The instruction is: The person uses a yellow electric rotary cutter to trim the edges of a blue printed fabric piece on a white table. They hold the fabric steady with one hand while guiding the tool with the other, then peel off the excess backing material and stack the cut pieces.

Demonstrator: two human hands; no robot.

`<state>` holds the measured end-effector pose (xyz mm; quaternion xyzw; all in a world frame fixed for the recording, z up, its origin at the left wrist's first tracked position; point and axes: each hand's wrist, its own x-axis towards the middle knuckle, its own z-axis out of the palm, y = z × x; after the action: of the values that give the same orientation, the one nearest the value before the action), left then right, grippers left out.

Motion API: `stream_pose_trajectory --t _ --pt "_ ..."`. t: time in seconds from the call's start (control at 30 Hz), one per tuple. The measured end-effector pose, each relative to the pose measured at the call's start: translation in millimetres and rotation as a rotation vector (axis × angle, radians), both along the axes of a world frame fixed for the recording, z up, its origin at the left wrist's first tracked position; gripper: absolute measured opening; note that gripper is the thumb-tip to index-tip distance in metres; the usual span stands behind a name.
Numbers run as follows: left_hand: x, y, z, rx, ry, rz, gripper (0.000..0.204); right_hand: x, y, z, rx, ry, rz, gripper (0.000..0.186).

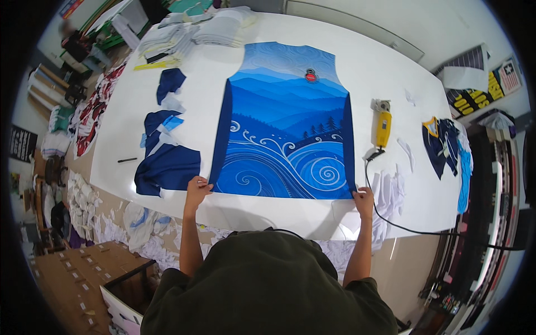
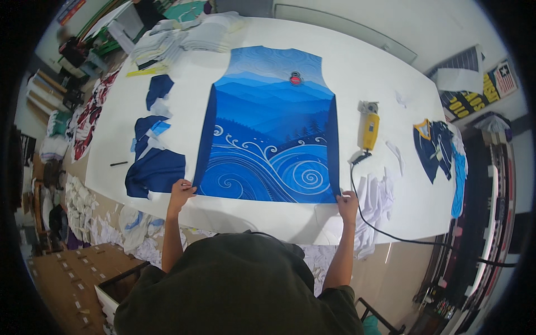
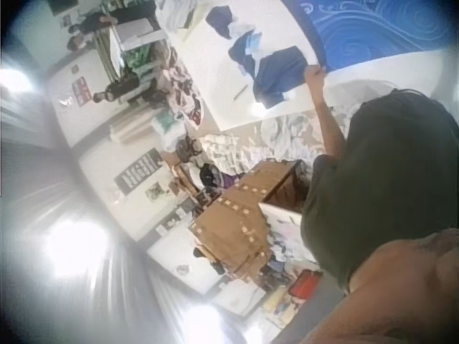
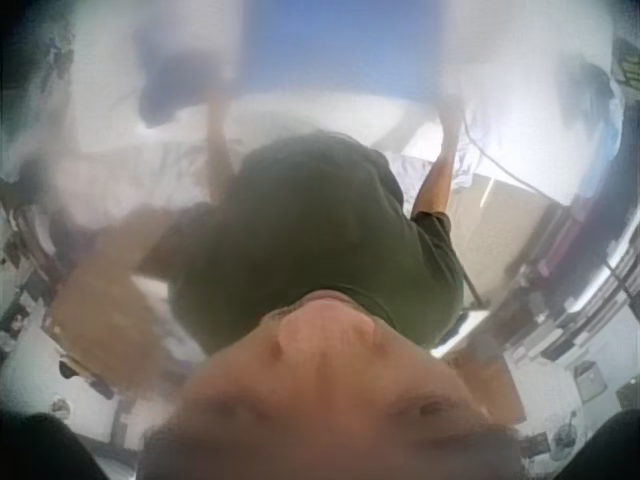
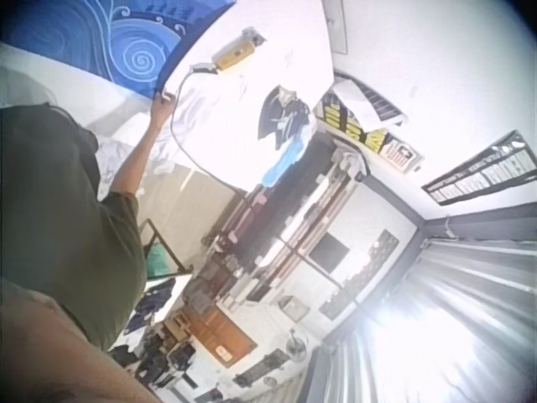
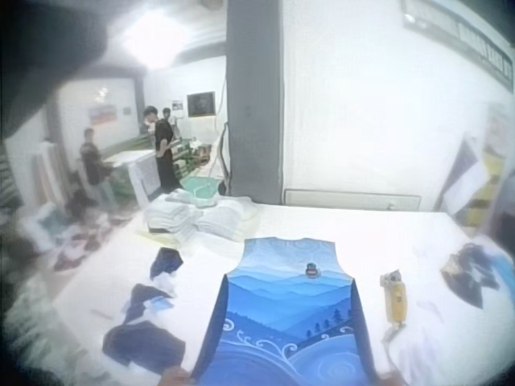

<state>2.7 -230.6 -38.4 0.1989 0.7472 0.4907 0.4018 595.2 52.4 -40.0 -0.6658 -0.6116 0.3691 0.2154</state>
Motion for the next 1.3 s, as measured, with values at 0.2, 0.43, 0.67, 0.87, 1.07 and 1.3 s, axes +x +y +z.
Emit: stream_pose_trajectory --t 0.2,0.43,0.67,0.87,1.07,1.3 --pt "0.5 -4.7 -3.6 0.023 -0.004 0.001 0.032 0.8 -2.0 3.5 0.033 -0.008 0.001 0.032" --pt "2.7 -14.1 -28.9 0.174 0.411 -0.062 0.030 33.5 5.6 -42.6 0.032 0.048 0.047 0.039" --pt "7.0 -3.4 -4.6 0.029 0.109 0.006 0.031 30.9 8.0 -34.7 0.011 -0.028 0.059 0.029" --pt "13.5 0.0 12.0 0.014 0.137 0.040 0.029 25.5 16.1 -38.7 0.078 -0.011 0.145 0.023" --pt "12.3 -3.2 13.0 0.002 0.177 0.004 0.028 28.2 9.4 -29.1 -0.029 -0.097 0.093 0.030" --pt "6.1 -10.2 -8.9 0.131 0.375 -0.092 0.027 29.1 10.9 -23.5 -0.170 -0.134 0.239 0.025"
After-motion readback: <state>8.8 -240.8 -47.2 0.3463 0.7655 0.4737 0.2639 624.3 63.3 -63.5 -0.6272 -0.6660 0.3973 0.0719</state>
